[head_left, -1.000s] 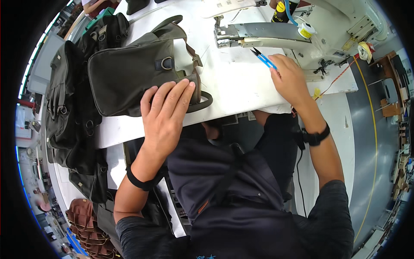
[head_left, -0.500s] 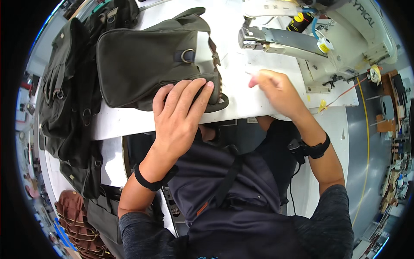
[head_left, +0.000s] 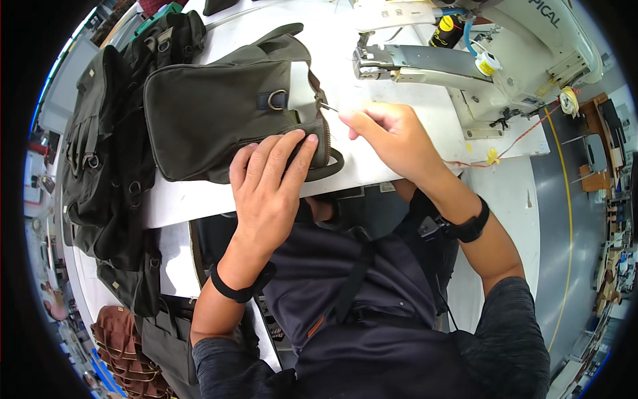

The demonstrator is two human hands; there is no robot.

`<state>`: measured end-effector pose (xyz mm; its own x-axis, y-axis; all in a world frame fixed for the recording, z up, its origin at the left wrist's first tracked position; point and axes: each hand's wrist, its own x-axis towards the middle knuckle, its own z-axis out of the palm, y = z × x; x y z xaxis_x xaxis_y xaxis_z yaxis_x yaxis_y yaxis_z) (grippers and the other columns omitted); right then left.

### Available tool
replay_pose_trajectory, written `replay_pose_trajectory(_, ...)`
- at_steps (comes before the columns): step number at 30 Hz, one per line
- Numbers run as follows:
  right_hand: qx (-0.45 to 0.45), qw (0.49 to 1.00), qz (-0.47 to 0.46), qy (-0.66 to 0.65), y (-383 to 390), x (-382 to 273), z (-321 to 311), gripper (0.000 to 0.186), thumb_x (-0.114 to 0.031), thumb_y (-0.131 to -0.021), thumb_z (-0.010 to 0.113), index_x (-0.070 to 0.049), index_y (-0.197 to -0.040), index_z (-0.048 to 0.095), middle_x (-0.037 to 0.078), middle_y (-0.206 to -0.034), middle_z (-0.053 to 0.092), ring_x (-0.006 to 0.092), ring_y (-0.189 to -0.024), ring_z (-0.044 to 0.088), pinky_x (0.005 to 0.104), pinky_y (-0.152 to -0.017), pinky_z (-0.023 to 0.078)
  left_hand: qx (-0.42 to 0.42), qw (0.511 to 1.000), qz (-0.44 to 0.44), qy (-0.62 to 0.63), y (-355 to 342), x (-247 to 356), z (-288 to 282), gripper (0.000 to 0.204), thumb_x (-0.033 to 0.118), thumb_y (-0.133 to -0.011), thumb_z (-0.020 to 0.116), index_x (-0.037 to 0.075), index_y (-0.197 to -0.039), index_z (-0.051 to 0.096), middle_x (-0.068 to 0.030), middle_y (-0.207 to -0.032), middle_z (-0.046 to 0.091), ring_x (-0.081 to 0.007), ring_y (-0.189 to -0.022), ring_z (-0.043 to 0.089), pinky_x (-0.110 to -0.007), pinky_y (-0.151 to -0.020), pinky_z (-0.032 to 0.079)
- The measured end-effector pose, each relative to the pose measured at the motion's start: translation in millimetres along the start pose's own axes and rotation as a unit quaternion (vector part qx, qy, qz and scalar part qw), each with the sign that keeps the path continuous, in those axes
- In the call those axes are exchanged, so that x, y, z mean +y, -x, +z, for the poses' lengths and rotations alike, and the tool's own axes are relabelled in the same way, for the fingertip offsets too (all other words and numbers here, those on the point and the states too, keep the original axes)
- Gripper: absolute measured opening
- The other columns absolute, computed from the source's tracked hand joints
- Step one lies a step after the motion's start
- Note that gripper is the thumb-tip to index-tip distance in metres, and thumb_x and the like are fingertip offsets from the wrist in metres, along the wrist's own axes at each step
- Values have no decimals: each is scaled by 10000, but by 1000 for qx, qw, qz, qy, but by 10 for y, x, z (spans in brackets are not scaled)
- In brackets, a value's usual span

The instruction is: The person is sewing a green bag using an industrial sewing machine.

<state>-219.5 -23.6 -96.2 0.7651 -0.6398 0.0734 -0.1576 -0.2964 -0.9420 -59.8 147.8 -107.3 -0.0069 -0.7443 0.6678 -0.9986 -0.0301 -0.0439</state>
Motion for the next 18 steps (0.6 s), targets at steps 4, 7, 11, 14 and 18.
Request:
replay_pose_trajectory(4,3,999,22,-27,70,82,-44,329,-295,-1010,656,-26,-823,694,-60,-720,552,34,-699,434,231,-630,359,8,1000,5,3,16,-1,-6,472,-49,-750,659,115,-1184,745,-16,-1225,677,-202,-1109,631,-386,-1006,423)
replay_pose_trajectory(7,-1,998,54,-37,47,110,-32,320,-288,-1009,659,-27,-829,699,-57,-739,571,36,-711,447,230,-647,372,3,1000,0,-4,7,17,5,489,-61,-741,659,112,-1191,740,-20,-1227,676,-205,-1113,630,-388,-1009,422)
replay_pose_trajectory(11,1,996,22,-91,-16,152,70,311,-287,-1002,675,-34,-822,690,-58,-719,542,37,-715,442,237,-647,371,-11,1000,6,-6,-20,42,-43,514,-73,-727,656,106,-1202,733,-25,-1238,672,-211,-1123,628,-392,-1014,420)
replay_pose_trajectory(14,51,993,-74,-73,24,280,-53,311,-288,-992,692,-25,-825,678,-53,-700,530,47,-697,441,252,-625,381,-39,999,-2,-10,-46,54,-119,627,-82,-674,643,87,-1276,683,-40,-1276,658,-218,-1140,616,-390,-1004,418)
replay_pose_trajectory(18,142,976,-47,155,56,596,-472,319,-300,-962,721,-4,-858,664,69,-693,572,149,-636,499,311,-607,438,-116,992,35,-27,-222,19,-161,551,59,-843,565,40,-1394,570,-64,-1251,627,-205,-967,580,-357,-832,407)
